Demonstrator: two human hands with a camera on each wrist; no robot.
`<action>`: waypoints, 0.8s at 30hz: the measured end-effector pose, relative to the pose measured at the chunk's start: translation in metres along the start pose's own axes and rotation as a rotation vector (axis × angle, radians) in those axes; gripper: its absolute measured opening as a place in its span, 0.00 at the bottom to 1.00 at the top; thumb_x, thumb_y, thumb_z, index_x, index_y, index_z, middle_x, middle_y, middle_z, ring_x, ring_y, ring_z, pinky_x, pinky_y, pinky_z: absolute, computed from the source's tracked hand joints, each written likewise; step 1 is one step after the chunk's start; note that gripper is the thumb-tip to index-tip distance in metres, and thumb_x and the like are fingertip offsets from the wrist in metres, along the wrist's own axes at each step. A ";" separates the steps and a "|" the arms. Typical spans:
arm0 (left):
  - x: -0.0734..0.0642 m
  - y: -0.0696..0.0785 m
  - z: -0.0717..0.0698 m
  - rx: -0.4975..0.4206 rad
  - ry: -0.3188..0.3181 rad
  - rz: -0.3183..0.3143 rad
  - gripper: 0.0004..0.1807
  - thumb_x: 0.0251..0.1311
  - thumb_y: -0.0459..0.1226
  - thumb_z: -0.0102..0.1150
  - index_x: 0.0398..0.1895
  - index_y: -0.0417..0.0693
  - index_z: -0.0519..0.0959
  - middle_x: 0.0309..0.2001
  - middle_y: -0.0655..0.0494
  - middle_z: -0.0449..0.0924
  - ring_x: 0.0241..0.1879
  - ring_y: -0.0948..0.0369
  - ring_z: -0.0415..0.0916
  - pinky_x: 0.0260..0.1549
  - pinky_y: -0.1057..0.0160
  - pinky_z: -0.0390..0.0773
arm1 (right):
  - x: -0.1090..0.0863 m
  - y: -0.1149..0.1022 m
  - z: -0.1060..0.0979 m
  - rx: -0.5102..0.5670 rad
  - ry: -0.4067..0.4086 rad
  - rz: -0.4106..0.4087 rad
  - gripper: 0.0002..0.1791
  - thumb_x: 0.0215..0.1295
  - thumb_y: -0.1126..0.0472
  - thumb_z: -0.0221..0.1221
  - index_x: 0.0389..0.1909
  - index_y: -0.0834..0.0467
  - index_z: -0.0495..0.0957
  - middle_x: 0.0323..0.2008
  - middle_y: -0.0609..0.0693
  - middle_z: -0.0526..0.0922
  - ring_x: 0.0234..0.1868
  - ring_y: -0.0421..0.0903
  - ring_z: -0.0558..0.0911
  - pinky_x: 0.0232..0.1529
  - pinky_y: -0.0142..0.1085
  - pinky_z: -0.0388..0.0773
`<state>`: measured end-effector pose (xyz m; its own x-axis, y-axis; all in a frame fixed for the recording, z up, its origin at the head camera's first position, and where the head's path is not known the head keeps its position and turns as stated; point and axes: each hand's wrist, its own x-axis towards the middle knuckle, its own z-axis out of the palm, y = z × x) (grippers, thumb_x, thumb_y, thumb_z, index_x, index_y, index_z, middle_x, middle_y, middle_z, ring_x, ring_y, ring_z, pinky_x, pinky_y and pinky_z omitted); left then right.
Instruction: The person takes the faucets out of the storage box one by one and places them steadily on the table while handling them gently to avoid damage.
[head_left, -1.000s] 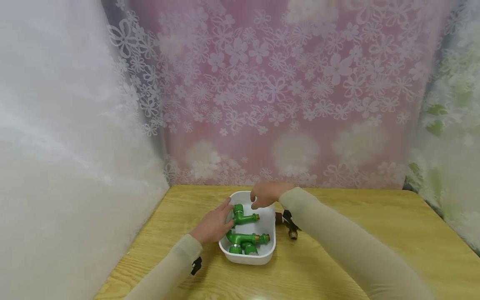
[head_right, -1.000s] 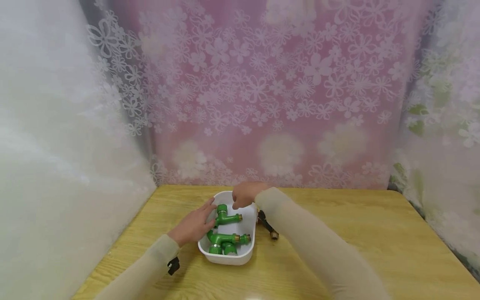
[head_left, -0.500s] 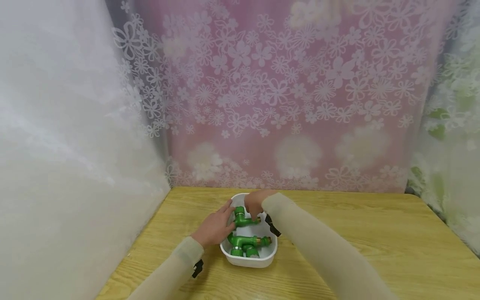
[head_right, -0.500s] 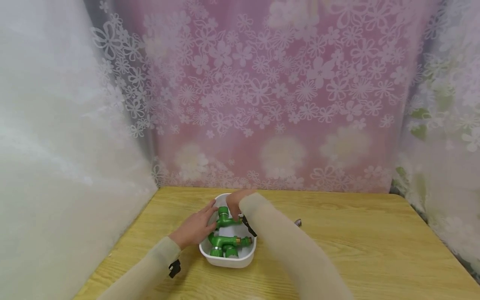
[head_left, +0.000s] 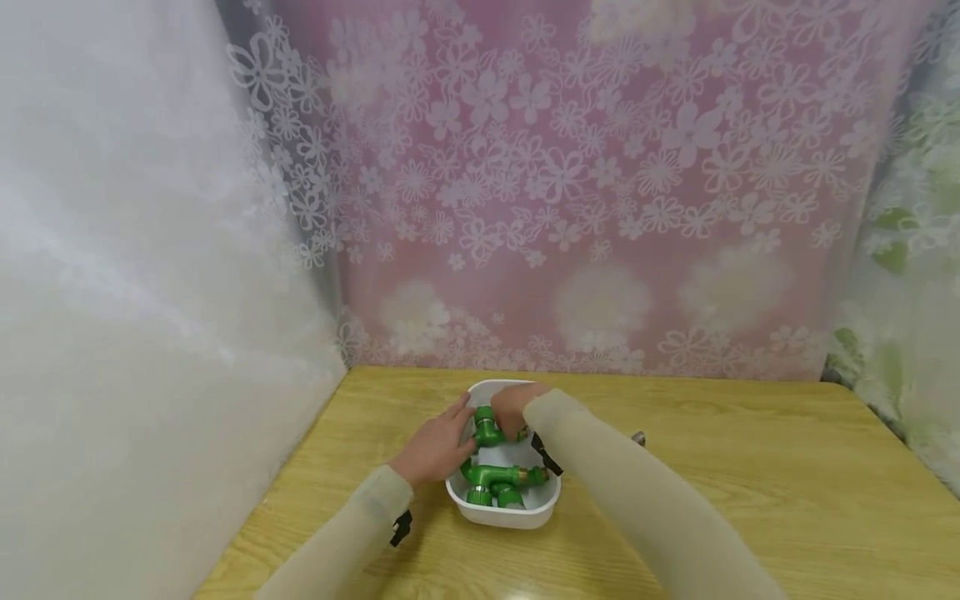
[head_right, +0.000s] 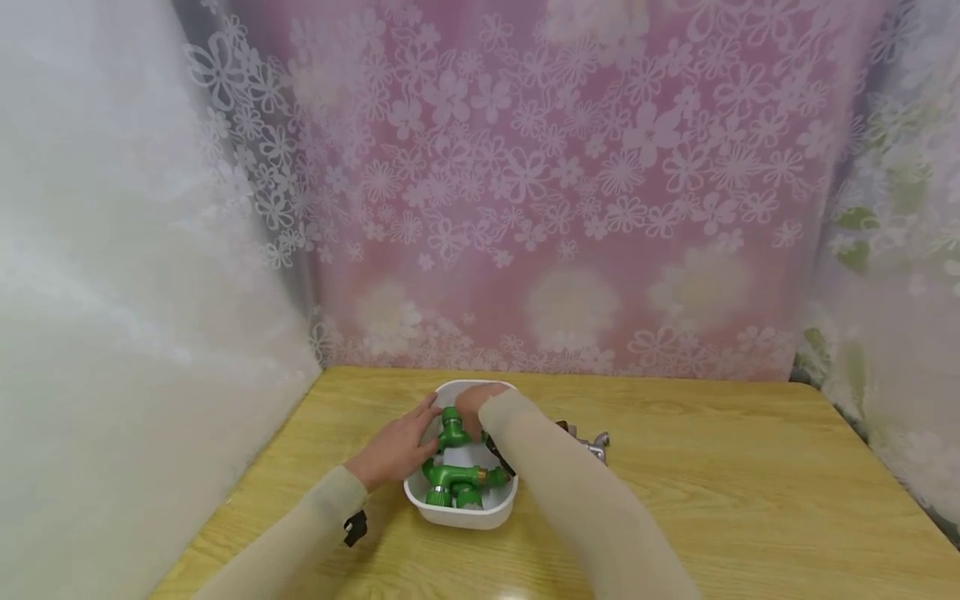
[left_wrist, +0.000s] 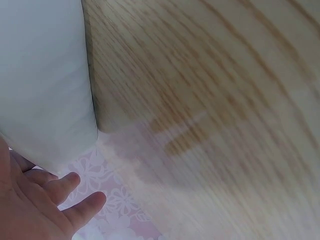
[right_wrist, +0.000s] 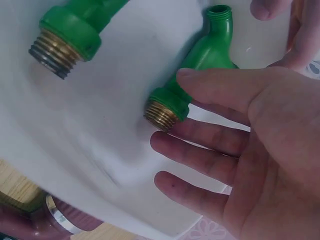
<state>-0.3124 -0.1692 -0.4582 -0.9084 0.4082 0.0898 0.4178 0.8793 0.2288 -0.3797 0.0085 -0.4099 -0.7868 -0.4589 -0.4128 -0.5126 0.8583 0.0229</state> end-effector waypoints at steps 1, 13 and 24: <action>0.000 0.001 -0.001 -0.002 -0.002 -0.003 0.31 0.73 0.47 0.50 0.74 0.43 0.64 0.81 0.47 0.48 0.69 0.45 0.69 0.67 0.46 0.71 | -0.001 0.000 -0.001 -0.003 0.004 0.002 0.07 0.61 0.63 0.67 0.27 0.49 0.82 0.29 0.43 0.81 0.29 0.42 0.73 0.33 0.36 0.72; 0.000 0.002 -0.003 0.008 -0.014 -0.015 0.31 0.73 0.48 0.50 0.75 0.45 0.64 0.81 0.48 0.47 0.70 0.45 0.67 0.67 0.46 0.70 | -0.004 -0.002 0.005 0.040 0.052 -0.001 0.12 0.61 0.69 0.64 0.22 0.50 0.79 0.24 0.44 0.79 0.24 0.41 0.71 0.27 0.34 0.71; 0.000 0.001 -0.003 0.008 -0.014 -0.019 0.32 0.73 0.48 0.50 0.75 0.45 0.63 0.81 0.49 0.47 0.70 0.45 0.68 0.67 0.46 0.70 | -0.009 -0.003 -0.001 0.049 0.026 0.005 0.07 0.67 0.65 0.60 0.29 0.51 0.80 0.24 0.45 0.79 0.22 0.41 0.72 0.25 0.34 0.69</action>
<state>-0.3123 -0.1687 -0.4555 -0.9158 0.3950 0.0723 0.4009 0.8886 0.2228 -0.3714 0.0094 -0.4056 -0.7982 -0.4598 -0.3891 -0.4917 0.8705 -0.0200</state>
